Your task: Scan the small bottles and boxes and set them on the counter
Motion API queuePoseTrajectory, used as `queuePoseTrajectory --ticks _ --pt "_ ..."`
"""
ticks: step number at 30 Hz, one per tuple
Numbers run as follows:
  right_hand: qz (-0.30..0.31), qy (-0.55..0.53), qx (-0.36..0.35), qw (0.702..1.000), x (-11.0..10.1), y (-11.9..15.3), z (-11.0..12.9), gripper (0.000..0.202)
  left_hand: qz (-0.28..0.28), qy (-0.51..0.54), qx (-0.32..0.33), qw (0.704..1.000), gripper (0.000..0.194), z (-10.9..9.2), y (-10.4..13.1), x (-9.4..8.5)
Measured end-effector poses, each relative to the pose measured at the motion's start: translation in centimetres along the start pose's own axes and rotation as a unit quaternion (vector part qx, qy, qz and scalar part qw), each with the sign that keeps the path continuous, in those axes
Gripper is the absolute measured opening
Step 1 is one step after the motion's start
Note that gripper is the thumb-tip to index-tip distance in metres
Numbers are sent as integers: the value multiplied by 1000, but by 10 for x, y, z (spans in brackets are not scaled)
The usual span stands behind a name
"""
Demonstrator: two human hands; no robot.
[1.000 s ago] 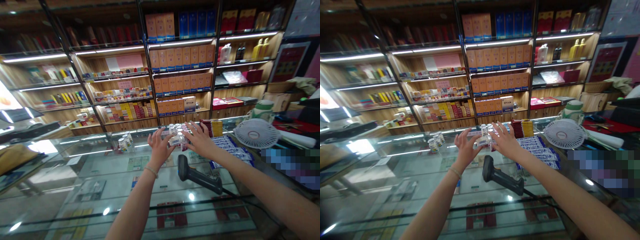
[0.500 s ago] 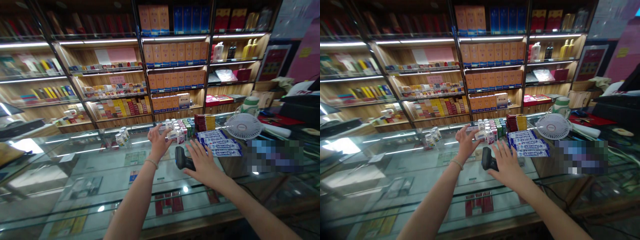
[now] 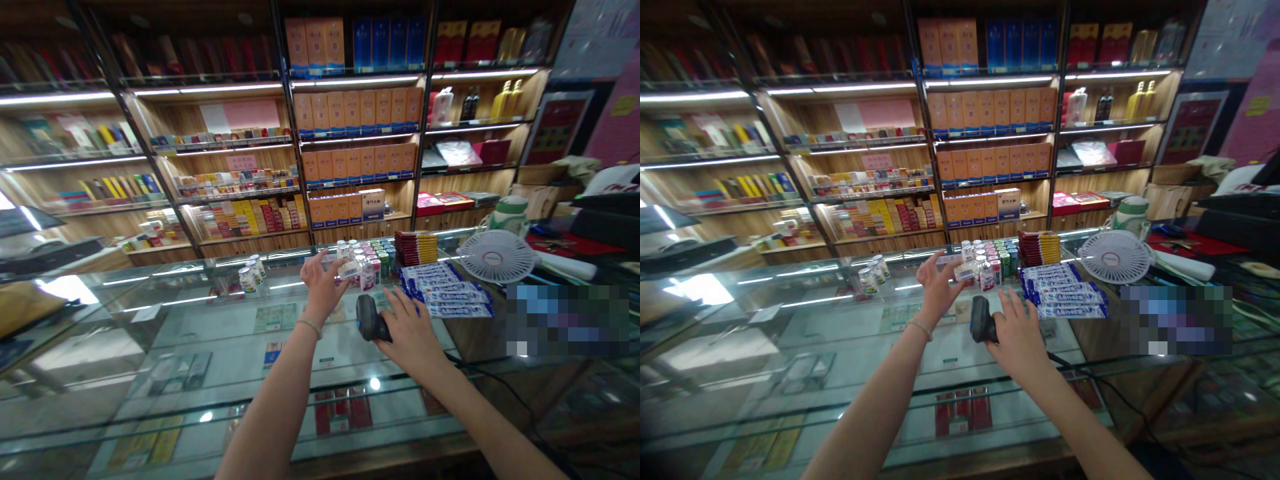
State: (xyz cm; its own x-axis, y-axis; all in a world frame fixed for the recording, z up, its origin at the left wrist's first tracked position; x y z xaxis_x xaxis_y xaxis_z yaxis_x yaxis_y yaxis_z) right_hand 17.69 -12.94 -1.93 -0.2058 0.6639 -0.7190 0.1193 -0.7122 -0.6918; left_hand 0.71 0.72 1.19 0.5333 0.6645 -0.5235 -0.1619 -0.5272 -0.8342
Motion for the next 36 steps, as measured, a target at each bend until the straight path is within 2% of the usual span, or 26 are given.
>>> queuePoseTrajectory --ticks 5,8,12,18,21,25,31,33,36 --pt "-30 -107 1 994 -20 3 -4 29 0 4 -2 1000 44 1 0 -1" --pt "-4 -169 34 985 -33 4 -9 39 -2 4 -5 1000 44 1 1 -1" --pt "50 -200 96 974 -43 2 -14 43 -6 -1 -10 1000 44 1 1 -2" --pt "93 -138 130 977 -44 2 -12 28 -23 7 -8 1000 41 5 2 -1" --pt "89 -109 132 981 -44 2 -11 25 -16 10 -8 1000 43 5 2 0" --pt "74 -96 125 985 -46 -2 -13 32 -8 0 -23 1000 45 5 1 0" --pt "94 -63 112 987 -46 -9 -15 20 -14 -6 -22 1000 45 4 1 0" --pt "83 -56 95 990 -41 -10 -16 22 -13 -6 -21 1000 45 4 1 0" --pt "17 -41 20 999 -31 -11 -16 30 -15 -1 -24 1000 45 5 1 0"
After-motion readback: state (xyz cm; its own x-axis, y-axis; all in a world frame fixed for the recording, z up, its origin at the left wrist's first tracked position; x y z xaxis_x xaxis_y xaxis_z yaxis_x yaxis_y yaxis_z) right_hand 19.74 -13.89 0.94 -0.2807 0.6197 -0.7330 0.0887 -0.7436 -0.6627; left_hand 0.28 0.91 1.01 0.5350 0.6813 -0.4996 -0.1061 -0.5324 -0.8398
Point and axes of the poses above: each hand's wrist, its own y-axis away from the middle knuckle, its own x-axis out of the palm, z = x × y, the point moved 2 cm from there along -y, towards the middle knuckle, and after that the axes turned 6 degrees about -z, right-handed, at the moved point
